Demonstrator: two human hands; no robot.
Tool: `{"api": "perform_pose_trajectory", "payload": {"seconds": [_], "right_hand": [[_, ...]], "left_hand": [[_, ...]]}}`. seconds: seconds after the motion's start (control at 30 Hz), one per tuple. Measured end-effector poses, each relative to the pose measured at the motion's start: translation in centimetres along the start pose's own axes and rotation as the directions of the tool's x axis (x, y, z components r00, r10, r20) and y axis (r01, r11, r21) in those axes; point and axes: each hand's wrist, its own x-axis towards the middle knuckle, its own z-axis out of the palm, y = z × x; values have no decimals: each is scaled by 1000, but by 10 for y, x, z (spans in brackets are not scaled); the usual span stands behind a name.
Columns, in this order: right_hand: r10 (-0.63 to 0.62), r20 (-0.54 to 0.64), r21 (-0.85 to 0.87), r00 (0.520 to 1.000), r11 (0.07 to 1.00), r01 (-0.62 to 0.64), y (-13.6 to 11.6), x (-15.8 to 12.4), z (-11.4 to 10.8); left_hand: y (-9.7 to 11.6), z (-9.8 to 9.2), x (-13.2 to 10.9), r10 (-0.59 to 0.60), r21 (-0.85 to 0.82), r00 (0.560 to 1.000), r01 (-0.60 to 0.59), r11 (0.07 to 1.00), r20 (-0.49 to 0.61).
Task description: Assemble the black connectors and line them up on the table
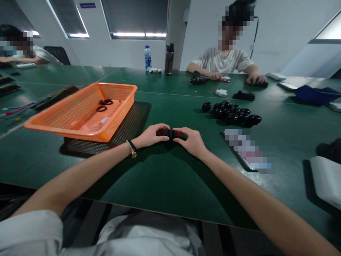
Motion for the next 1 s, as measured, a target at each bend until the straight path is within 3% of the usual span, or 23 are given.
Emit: {"api": "perform_pose_trajectory", "payload": {"seconds": [1.0], "right_hand": [[57, 24, 58, 998, 997, -58, -2, 0, 1]], "left_hand": [[-2, -1, 0, 17, 39, 1000, -17, 999, -1]]}}
